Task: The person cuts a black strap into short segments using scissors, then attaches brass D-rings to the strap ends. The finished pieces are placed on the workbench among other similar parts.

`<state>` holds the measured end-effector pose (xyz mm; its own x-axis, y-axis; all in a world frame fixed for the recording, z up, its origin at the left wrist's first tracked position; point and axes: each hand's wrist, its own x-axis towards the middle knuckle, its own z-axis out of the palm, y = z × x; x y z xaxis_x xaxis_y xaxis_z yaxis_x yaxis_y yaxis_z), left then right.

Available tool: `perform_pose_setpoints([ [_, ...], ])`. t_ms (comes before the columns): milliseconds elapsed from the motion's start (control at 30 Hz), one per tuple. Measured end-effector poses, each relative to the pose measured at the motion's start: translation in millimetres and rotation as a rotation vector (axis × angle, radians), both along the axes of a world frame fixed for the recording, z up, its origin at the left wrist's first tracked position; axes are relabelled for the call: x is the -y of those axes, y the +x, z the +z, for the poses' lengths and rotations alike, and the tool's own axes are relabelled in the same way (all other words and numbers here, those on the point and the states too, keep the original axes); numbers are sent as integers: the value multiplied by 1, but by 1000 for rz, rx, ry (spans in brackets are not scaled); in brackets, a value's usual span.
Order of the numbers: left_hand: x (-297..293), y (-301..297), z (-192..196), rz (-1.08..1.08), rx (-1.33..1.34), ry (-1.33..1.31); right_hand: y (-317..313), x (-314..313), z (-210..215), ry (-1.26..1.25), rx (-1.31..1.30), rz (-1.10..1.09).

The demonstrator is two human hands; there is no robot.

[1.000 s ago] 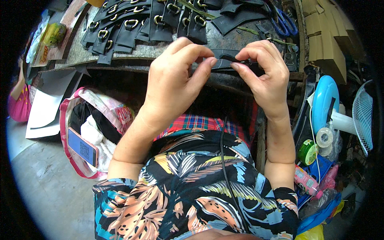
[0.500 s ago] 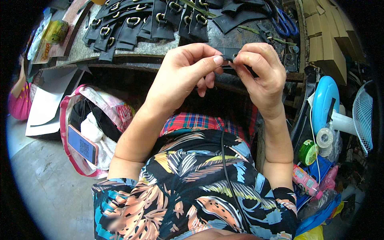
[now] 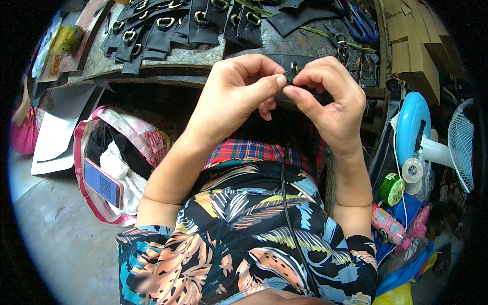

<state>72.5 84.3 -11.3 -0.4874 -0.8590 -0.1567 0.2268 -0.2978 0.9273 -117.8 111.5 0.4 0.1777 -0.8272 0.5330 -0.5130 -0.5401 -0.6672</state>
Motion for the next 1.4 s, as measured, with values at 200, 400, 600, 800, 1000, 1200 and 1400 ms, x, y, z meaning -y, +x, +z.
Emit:
perform_pose_setpoints([
  [200, -5, -7, 2, 31, 92, -141, 2, -8, 6, 74, -111, -34],
  [400, -6, -17, 1, 21, 21, -111, -7, 0, 10, 24, -185, 34],
  [600, 3, -11, -1, 25, -200, 92, -62, 38, 28, 236, -178, 50],
  [800, 0, -14, -7, 73, -231, 99, -139, 111, 23, 333, -963, -582],
  [1000, 1, -13, -8, 67, -249, 98, -149, 119, 28, 470, -925, -569],
  [1200, 1, -14, -9, 61, -242, 95, -171, 80, 40, 676, -343, -386],
  [1400, 0, -12, -6, 61, -260, 130, -138, 1, 35, 720, 133, -226],
])
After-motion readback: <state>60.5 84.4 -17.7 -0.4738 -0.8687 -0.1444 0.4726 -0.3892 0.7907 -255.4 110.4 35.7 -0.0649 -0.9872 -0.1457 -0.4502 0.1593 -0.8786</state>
